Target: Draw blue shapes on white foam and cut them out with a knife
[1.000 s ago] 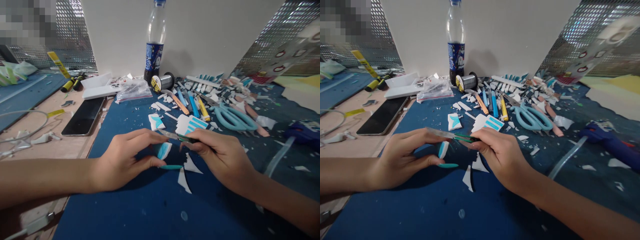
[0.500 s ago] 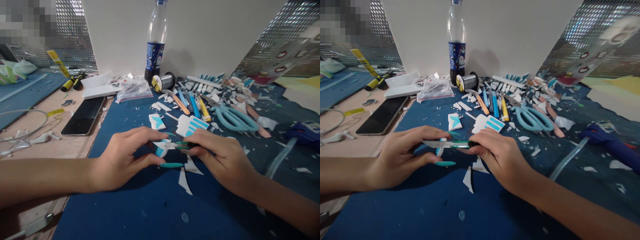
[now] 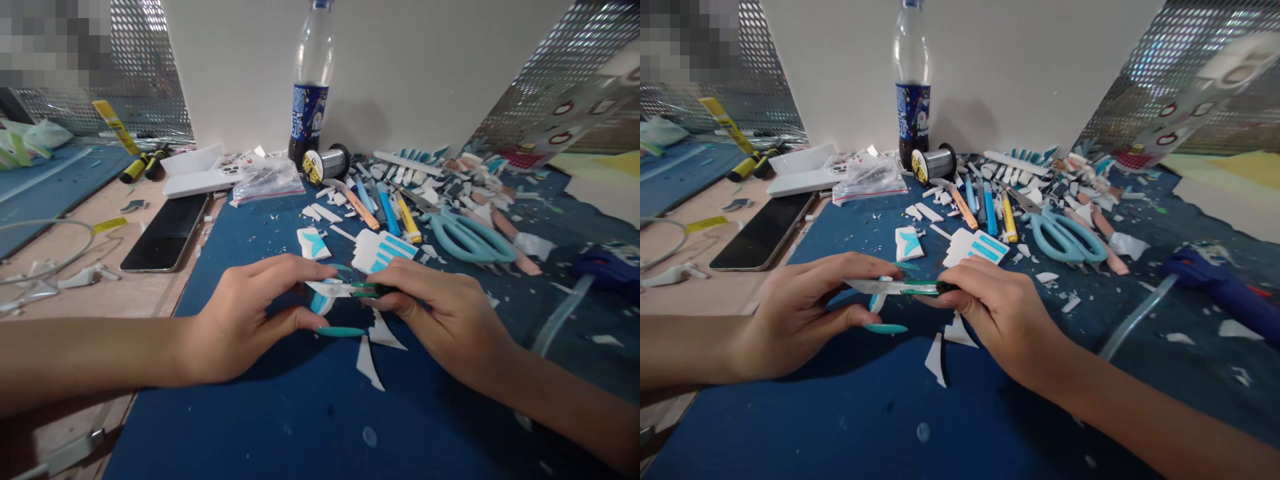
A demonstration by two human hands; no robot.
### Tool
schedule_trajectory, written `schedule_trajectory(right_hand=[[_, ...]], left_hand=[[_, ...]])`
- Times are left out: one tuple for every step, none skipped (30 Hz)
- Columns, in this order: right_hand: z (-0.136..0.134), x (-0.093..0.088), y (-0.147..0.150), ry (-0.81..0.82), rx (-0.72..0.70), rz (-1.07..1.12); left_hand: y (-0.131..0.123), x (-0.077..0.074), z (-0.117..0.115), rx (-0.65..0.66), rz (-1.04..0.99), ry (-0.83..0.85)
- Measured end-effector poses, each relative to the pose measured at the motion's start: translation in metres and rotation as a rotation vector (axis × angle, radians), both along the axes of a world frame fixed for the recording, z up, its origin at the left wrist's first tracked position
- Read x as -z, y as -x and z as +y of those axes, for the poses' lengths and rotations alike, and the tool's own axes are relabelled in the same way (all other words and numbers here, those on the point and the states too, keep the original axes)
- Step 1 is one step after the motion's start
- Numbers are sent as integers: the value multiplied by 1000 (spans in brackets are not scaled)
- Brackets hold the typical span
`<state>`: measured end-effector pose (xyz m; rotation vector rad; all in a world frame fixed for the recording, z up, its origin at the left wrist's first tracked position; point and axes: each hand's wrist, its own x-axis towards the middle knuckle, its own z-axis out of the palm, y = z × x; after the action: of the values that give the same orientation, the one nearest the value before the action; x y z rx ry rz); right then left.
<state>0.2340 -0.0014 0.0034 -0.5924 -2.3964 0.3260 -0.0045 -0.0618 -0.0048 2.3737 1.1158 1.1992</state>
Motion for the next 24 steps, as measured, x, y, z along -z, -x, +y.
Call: schedule_trajectory(right_hand=[[0,0,0,1,-3,-1],[0,0,0,4,-7,-5],[0,0,0,8,-7,-10],[0,0,0,13,-4,-15],[0,1,1,17,-1,-18],[0,1,1,20,2,-19],[0,1,2,20,6,-19],[0,1,3,15,8,-14],[0,1,3,8,11,-6],[0,1,3,0,15,3],[0,1,4,-9,22,15],[-1,0,3,-15,33,27],[-1,0,3,-18,43,38],[-1,0,3,-16,54,44],[-2,-1,2,-6,67,46],[-2,-1,2,14,78,47],[-3,-1,2,47,90,45],[-4,-1,1,91,100,46],[-4,-1,1,141,106,49],[-5,-1,1,195,106,52],[-5,0,0,245,99,54],[-5,0,0,281,88,57],[-5,1,0,301,76,60],[-5,1,0,306,66,65]], left_hand=[[0,0,0,2,-1,-3],[0,1,0,4,0,-9],[-1,1,0,7,5,-17],[-1,2,-1,17,18,-32],[-1,2,-1,29,37,-48],[-2,3,-1,44,60,-62],[-2,3,-2,55,80,-73],[-3,4,-2,60,93,-79],[-3,4,-2,56,96,-76],[-3,4,-2,44,91,-70],[-3,4,-2,29,83,-58],[-3,3,-2,20,74,-48],[-3,3,-2,16,70,-33],[-3,2,-1,17,73,-16],[-3,1,-1,17,76,-4],[-4,0,-2,15,81,2],[-4,0,-2,10,86,8],[-4,1,-3,4,85,19],[-4,2,-3,-4,77,42],[-4,3,-4,-10,59,71],[-5,5,-4,-16,36,105],[-5,6,-4,-21,18,136],[-5,7,-4,-25,9,153],[-5,7,-4,-23,14,155]])
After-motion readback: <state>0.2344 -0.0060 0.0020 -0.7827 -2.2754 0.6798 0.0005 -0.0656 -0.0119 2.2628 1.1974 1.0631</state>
